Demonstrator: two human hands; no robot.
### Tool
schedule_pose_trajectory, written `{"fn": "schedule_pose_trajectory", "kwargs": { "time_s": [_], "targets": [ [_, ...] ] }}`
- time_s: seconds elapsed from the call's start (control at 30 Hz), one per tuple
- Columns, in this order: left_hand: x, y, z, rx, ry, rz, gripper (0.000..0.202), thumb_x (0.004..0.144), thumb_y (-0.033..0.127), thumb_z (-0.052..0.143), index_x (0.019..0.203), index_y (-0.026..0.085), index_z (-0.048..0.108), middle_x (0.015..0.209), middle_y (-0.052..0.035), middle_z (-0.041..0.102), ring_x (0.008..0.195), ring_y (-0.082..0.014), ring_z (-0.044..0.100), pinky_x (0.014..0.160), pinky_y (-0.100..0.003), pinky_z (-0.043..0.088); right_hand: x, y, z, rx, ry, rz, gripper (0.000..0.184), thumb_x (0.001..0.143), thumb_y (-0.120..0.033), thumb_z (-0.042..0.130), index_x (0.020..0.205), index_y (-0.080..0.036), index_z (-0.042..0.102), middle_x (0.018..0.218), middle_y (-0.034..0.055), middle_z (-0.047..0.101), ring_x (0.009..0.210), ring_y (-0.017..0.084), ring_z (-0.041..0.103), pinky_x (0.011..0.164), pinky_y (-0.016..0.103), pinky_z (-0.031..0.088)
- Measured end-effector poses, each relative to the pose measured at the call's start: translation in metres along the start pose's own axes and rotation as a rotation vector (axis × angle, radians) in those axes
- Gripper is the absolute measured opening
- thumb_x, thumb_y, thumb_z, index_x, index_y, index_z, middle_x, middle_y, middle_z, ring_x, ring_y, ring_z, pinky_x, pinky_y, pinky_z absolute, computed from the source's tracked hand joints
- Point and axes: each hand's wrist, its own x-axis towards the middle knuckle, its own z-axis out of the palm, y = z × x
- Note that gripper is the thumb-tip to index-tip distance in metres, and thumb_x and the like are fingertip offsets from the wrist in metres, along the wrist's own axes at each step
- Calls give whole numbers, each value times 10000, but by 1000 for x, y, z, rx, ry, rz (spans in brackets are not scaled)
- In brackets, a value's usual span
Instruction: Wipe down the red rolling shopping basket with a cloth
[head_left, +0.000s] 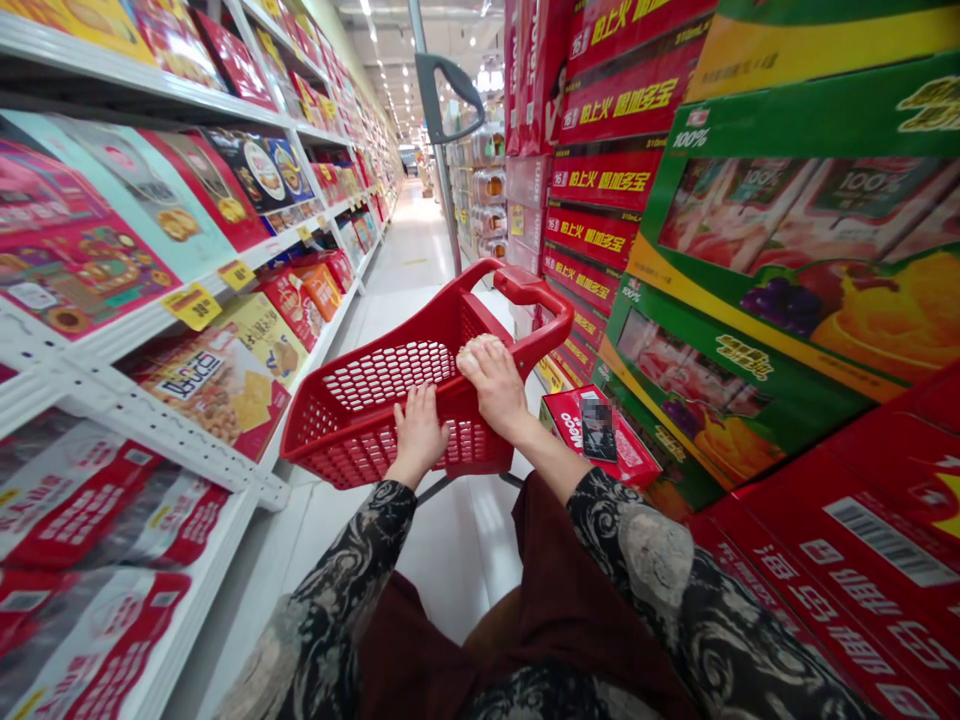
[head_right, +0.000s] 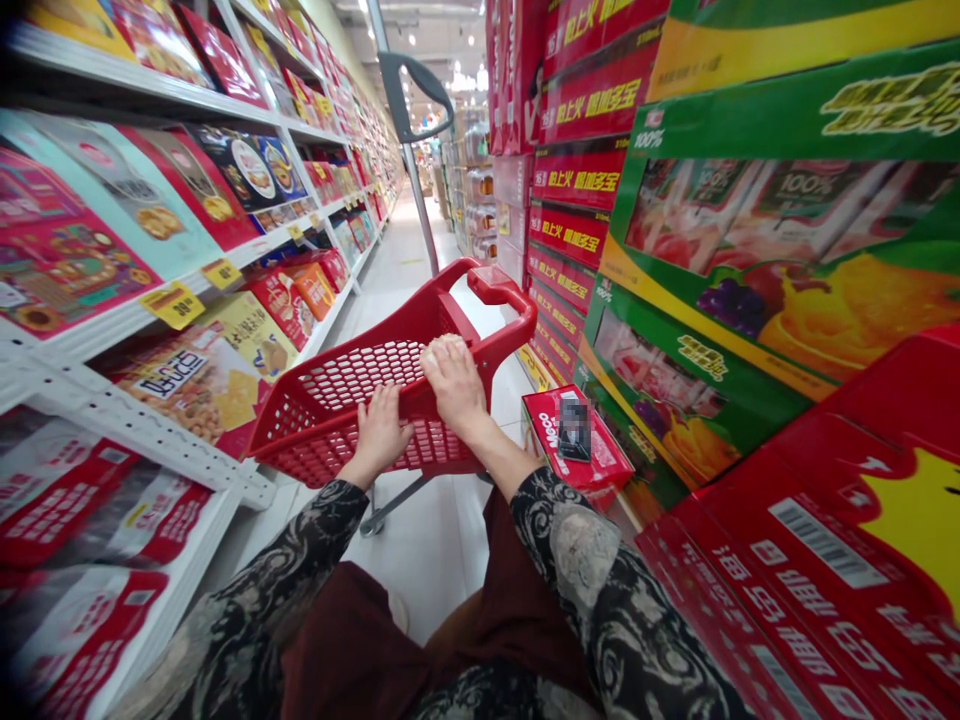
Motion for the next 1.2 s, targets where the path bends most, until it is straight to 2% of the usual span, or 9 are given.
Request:
{"fn": "schedule_pose_trajectory", "kwargs": {
  "time_s": [0.1,0.2,0.37,0.43,0.77,0.87,1.0,1.13,1.2],
  "targets": [
    [1,-1,-3,3,-19,5,665,757,207,484,1386,109,294,1459,-167,335,1378,-289,239,1089,-563,225,-3,-12,10,47,-63,-66,351,873,-114,472,1198,-187,582,1367,102,483,1335,226,324,1113,461,248],
    [2,-2,-6,-4,-51,10,664,759,199,486,1388,118,293,1463,-167,329,1380,-282,238,1090,-552,231,0,-4,5,75,-38,-93,341,868,-108,475,1171,-206,598,1358,82,495,1331,215,331,1104,455,270],
    [3,-1,-7,-2,-57,-4,657,760,218,493,1381,106,308,1454,-171,343,1377,-286,245,1087,-553,245,14,35,-25,30,179,102,407,849,-56,410,1187,-206,581,1364,87,480,1343,224,300,1097,498,248],
    [3,0,-6,-5,-46,-13,656,756,216,495,1376,100,316,1453,-171,346,1376,-287,247,1090,-550,242,16,43,-30,7,189,139,424,836,-46,410,1199,-195,570,1365,99,475,1346,237,288,1093,521,236],
    [4,0,-13,-42,-107,-19,647,758,185,473,1376,91,304,1462,-156,336,1380,-278,238,1091,-565,229,-1,-21,19,61,-86,-87,334,872,-129,485,1186,-172,587,1350,116,498,1318,257,348,1098,475,262],
    [7,-3,-18,-71,-152,-23,632,772,208,473,1373,96,311,1457,-150,347,1371,-283,257,1088,-563,234,5,-14,10,57,-84,-64,322,884,-141,475,1181,-197,588,1354,97,496,1318,247,342,1096,470,260],
    [9,-7,-19,-112,-171,1,616,770,215,492,1356,102,339,1438,-166,374,1355,-287,292,1081,-557,247,12,6,-11,9,14,88,381,882,-111,429,1234,-195,550,1380,102,460,1328,248,309,1107,479,210],
    [12,-2,-21,-255,-37,-23,629,761,199,497,1362,125,326,1428,-175,386,1338,-284,327,1075,-572,235,9,0,-12,-20,-44,79,430,861,-123,440,1285,-152,510,1416,131,411,1346,270,278,1121,475,154],
    [17,8,-26,-359,80,49,586,788,192,453,1360,149,331,1424,-153,400,1336,-246,337,1093,-537,223,7,-9,-9,-15,-100,60,469,856,-143,445,1324,-123,465,1434,143,382,1356,279,261,1124,478,130]
  ]
}}
